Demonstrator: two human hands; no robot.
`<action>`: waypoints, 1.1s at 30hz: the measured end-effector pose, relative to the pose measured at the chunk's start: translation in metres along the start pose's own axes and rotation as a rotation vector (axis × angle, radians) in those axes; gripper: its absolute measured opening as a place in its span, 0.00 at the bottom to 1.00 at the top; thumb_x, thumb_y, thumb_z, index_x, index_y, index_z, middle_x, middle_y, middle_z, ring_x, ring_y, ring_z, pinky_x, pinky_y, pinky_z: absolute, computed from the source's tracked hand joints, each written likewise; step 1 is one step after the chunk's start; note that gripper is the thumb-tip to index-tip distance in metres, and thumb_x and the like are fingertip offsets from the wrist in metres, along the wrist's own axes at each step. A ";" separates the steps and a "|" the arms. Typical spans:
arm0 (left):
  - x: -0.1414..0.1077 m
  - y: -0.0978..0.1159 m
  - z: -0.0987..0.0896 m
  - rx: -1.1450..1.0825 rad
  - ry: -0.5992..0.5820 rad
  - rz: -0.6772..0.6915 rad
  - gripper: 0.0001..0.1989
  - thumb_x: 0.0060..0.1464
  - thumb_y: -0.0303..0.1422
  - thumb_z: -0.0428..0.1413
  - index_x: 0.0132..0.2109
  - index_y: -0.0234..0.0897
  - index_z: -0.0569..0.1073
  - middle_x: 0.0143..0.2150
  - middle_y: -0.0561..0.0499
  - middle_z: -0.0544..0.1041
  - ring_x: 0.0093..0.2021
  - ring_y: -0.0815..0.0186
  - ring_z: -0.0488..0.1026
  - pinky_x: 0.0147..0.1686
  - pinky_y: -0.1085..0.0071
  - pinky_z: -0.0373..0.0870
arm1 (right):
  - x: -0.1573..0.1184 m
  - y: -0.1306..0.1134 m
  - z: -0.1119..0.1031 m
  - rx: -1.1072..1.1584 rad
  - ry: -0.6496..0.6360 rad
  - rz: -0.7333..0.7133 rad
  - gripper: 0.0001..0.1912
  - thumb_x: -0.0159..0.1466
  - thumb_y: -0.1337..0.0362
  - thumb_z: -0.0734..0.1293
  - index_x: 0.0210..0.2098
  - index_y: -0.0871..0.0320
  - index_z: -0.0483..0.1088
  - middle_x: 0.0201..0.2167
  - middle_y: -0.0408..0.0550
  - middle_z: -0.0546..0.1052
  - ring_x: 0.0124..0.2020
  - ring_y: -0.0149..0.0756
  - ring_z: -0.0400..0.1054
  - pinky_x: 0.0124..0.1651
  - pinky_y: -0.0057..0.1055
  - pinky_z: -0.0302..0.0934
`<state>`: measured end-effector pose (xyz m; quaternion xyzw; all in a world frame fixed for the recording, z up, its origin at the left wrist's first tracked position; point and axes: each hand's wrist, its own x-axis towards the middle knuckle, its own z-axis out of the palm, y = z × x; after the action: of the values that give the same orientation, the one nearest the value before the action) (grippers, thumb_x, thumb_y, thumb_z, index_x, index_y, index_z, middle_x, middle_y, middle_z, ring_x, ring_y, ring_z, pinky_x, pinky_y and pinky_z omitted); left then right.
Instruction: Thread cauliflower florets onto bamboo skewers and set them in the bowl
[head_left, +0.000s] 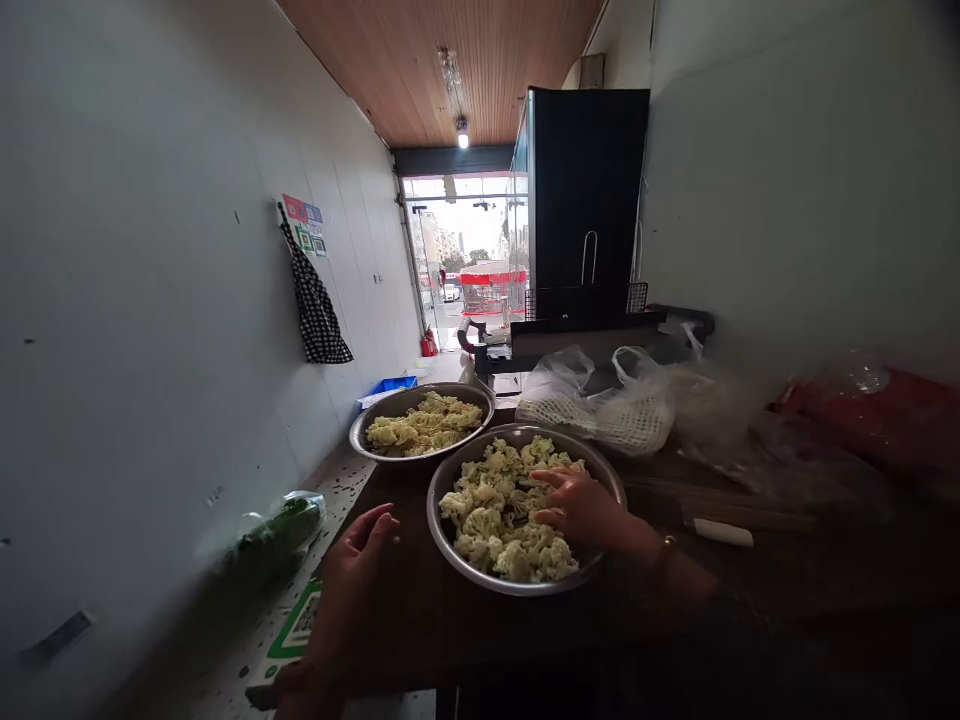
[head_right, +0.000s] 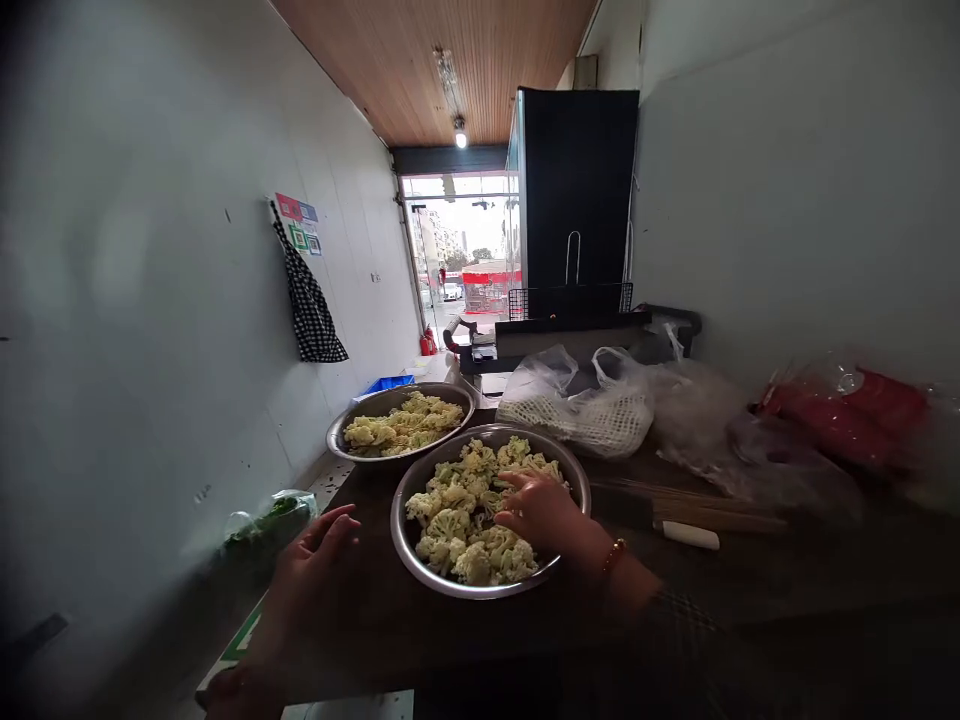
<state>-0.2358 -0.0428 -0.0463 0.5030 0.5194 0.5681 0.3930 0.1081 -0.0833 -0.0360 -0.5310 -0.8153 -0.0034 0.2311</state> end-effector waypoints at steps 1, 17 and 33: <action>-0.001 0.012 0.006 0.025 -0.033 0.024 0.33 0.41 0.53 0.65 0.49 0.34 0.76 0.38 0.48 0.79 0.35 0.63 0.76 0.36 0.69 0.74 | -0.003 0.004 0.004 0.016 0.016 -0.006 0.12 0.66 0.60 0.68 0.30 0.55 0.81 0.59 0.49 0.75 0.59 0.48 0.69 0.61 0.43 0.61; 0.001 0.096 0.206 0.239 -0.547 0.277 0.25 0.51 0.47 0.62 0.51 0.35 0.77 0.36 0.48 0.79 0.32 0.67 0.74 0.33 0.71 0.70 | -0.016 0.016 -0.002 0.182 0.095 0.191 0.10 0.68 0.63 0.66 0.35 0.56 0.80 0.46 0.48 0.81 0.46 0.37 0.75 0.45 0.29 0.63; 0.036 0.055 0.235 -0.018 -0.531 0.025 0.24 0.44 0.44 0.68 0.46 0.36 0.77 0.35 0.52 0.77 0.30 0.71 0.71 0.26 0.77 0.64 | -0.015 0.018 -0.001 0.445 0.373 0.212 0.12 0.68 0.55 0.67 0.40 0.55 0.78 0.39 0.46 0.82 0.43 0.36 0.75 0.42 0.28 0.62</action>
<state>-0.0079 0.0299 0.0026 0.6373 0.3868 0.4258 0.5128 0.1296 -0.0887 -0.0451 -0.5396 -0.6796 0.1019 0.4865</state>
